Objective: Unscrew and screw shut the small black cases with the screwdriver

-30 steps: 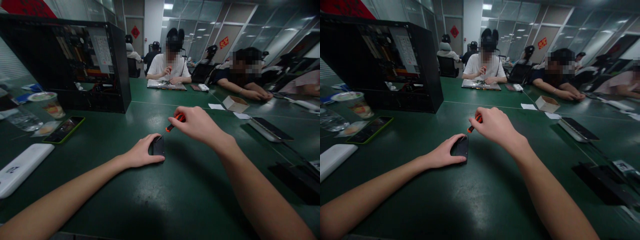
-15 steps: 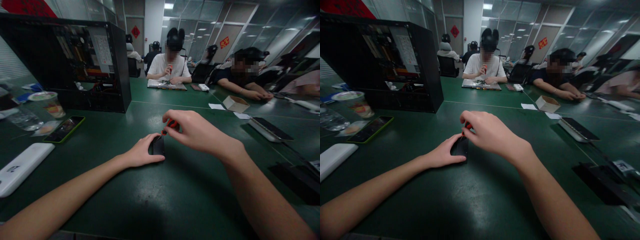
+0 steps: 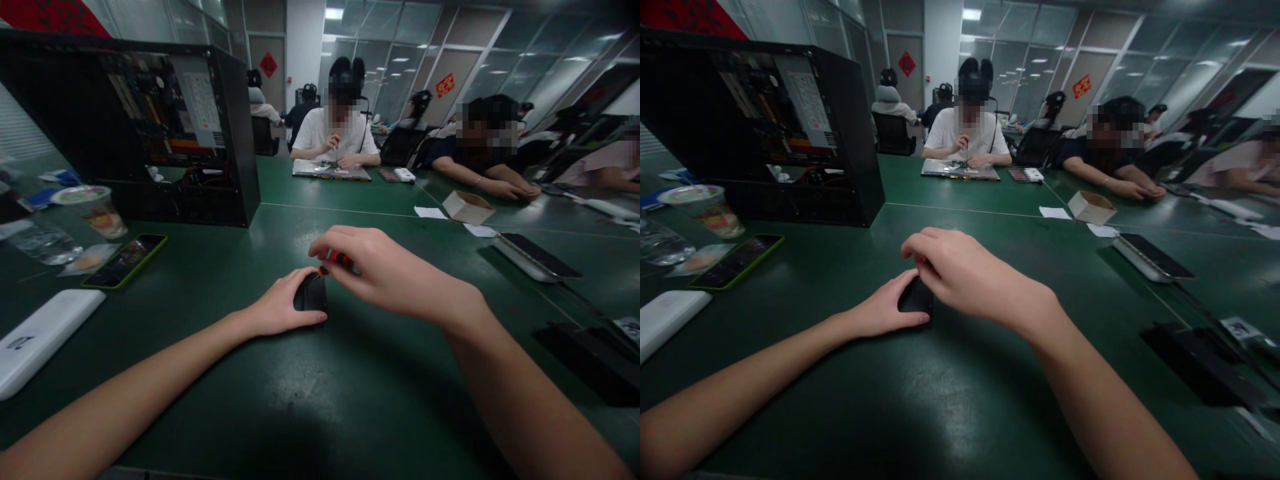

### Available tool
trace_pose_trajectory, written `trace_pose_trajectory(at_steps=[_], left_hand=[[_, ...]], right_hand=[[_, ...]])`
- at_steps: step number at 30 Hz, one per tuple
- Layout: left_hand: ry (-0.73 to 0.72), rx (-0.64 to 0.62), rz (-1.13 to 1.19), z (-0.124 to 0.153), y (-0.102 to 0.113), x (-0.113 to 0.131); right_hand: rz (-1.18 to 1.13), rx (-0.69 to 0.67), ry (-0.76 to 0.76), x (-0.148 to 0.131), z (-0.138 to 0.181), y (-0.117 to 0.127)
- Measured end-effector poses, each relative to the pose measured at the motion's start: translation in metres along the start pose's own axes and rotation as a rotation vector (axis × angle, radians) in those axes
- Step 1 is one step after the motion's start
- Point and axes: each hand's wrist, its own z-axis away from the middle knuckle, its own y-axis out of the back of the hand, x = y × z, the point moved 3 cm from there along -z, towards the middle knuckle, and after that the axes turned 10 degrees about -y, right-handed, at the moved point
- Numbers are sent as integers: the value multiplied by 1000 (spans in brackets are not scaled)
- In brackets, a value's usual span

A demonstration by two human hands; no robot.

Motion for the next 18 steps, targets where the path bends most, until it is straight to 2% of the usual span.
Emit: trace_pose_trajectory(at_steps=[3, 7, 10, 13, 18], left_hand=[[-13, 1, 4, 0, 0, 1], [-2, -8, -1, 0, 1, 1], [6, -3, -8, 1, 1, 1], [-4, 9, -1, 1, 1, 1], [-10, 0, -4, 1, -1, 0]], right_hand=[[-5, -16, 13, 0, 1, -1], [74, 2, -83, 2, 0, 0], [36, 37, -66, 2, -1, 1], [13, 14, -40, 0, 0, 0], [76, 28, -84, 2, -2, -3]])
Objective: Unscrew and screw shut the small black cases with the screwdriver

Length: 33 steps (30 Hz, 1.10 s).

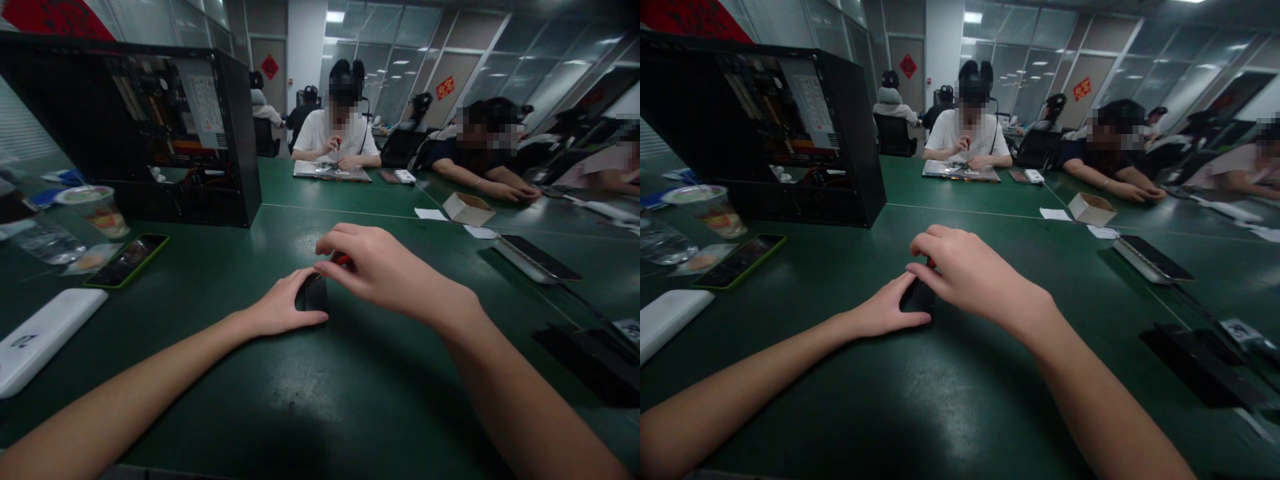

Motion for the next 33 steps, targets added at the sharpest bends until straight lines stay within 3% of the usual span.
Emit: trace_pose_trajectory(at_steps=[6, 12, 18, 23, 29, 33], left_hand=[[-4, 5, 7, 0, 1, 0], [0, 5, 7, 0, 1, 1], [4, 11, 18, -1, 1, 1], [12, -3, 10, -1, 1, 2], [9, 10, 2, -1, 1, 1], [4, 14, 10, 0, 0, 0]], right_hand=[[-66, -9, 87, -3, 1, -1], [78, -1, -21, -1, 2, 0], [-25, -39, 81, -3, 5, 1], [50, -1, 4, -2, 2, 0], [-79, -5, 97, -2, 3, 1], [-32, -1, 47, -1, 2, 0]])
